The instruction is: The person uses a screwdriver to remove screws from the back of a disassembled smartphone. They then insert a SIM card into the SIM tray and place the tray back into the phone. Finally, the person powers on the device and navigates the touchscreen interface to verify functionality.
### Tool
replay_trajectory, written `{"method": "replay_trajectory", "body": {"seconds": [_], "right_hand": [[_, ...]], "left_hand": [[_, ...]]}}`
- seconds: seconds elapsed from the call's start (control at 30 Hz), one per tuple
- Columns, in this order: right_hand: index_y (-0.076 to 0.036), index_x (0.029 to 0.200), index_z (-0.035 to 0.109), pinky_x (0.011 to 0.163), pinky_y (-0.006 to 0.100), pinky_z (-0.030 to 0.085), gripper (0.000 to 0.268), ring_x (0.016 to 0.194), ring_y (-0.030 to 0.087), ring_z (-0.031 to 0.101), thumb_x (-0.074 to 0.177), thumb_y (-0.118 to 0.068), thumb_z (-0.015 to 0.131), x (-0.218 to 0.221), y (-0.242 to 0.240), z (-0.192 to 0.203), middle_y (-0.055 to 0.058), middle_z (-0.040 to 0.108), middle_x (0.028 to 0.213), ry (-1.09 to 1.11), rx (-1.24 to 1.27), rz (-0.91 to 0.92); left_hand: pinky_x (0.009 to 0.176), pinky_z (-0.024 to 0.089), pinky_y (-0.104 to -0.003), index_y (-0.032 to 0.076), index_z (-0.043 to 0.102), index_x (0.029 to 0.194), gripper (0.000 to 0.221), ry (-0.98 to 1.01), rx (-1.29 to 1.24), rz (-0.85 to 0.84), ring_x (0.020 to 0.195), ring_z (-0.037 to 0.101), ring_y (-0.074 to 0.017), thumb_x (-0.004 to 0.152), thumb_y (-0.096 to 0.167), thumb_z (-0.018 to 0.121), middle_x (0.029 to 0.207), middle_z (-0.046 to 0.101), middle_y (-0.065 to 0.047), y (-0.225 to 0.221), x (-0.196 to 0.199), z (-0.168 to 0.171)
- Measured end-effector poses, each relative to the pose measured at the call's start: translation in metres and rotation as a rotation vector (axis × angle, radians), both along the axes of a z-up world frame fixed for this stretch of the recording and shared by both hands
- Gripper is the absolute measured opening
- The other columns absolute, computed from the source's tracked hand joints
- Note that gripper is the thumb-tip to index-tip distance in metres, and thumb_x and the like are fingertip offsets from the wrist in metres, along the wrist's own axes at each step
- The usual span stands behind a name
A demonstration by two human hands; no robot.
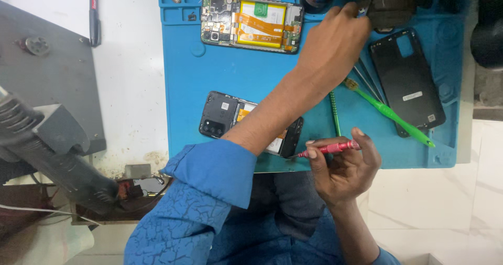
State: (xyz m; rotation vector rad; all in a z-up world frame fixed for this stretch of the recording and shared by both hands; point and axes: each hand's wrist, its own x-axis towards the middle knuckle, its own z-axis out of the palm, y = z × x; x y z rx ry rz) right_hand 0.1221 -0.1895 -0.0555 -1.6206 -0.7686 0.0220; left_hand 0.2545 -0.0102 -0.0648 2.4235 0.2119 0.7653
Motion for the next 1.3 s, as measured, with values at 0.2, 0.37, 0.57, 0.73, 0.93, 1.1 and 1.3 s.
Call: {"method": "replay_trajectory", "body": {"seconds": [0.2,0.37,0.57,0.73,0.93,1.1,1.3], "right_hand": [[-0.006,0.152,0.023,0.07,0.025,0.065,0.068,0.081,0.023,0.076,0.101,0.005,0.067,0.003,0.001,0.0,0.022,0.072,0.093,-0.026,0.014,0.02],[-0.005,0.151,0.025,0.069,0.024,0.062,0.069,0.079,0.022,0.075,0.099,0.004,0.07,0.002,0.0,0.0,0.021,0.072,0.093,-0.009,0.02,0.011],[-0.006,0.151,0.027,0.072,0.026,0.063,0.068,0.081,0.023,0.076,0.1,0.004,0.07,0.002,0.002,0.001,0.019,0.071,0.093,-0.025,0.023,0.009],[-0.006,0.152,0.024,0.072,0.024,0.063,0.069,0.082,0.022,0.076,0.101,0.004,0.07,0.002,0.0,0.001,0.02,0.072,0.094,-0.015,0.01,0.02],[-0.006,0.153,0.023,0.072,0.024,0.063,0.07,0.084,0.023,0.076,0.102,0.006,0.069,0.001,0.001,0.001,0.021,0.073,0.096,-0.007,0.004,0.006],[-0.005,0.152,0.022,0.074,0.025,0.065,0.069,0.086,0.024,0.076,0.103,0.007,0.068,0.0,0.0,0.0,0.024,0.071,0.093,-0.004,-0.005,-0.004],[-0.007,0.153,0.02,0.074,0.026,0.066,0.069,0.085,0.025,0.075,0.104,0.009,0.066,-0.001,-0.005,-0.005,0.026,0.069,0.096,-0.015,-0.005,0.002]], "left_hand": [[0.073,0.061,-0.042,0.005,0.07,0.081,0.007,-0.001,0.05,0.137,0.101,0.067,-0.0342,0.074,0.003,0.069,0.113,0.067,-0.015,-0.022,0.004,0.006],[0.07,0.058,-0.04,0.008,0.069,0.083,0.01,-0.06,0.151,0.19,0.097,0.063,-0.0311,0.074,0.008,0.071,0.106,0.065,-0.014,-0.035,0.009,0.001],[0.078,0.052,-0.04,0.009,0.068,0.086,0.011,-0.051,0.31,0.25,0.097,0.061,-0.0259,0.078,0.015,0.072,0.097,0.061,-0.008,-0.034,0.015,-0.007],[0.078,0.048,-0.039,0.006,0.07,0.095,0.018,-0.085,0.358,0.265,0.095,0.059,-0.025,0.078,0.013,0.071,0.097,0.061,-0.008,-0.032,0.013,-0.007],[0.084,0.047,-0.039,0.007,0.067,0.099,0.022,-0.04,0.279,0.277,0.099,0.06,-0.0245,0.08,0.016,0.072,0.1,0.061,-0.007,-0.02,-0.001,0.01],[0.082,0.044,-0.044,0.005,0.061,0.096,0.019,-0.107,-0.095,0.21,0.089,0.061,-0.0284,0.088,0.019,0.072,0.094,0.06,-0.01,0.006,-0.064,0.05],[0.081,0.049,-0.031,0.001,0.053,0.101,0.02,-0.117,-1.068,0.041,0.086,0.055,-0.0156,0.106,0.017,0.042,0.093,0.054,-0.007,0.032,-0.18,0.077]]}}
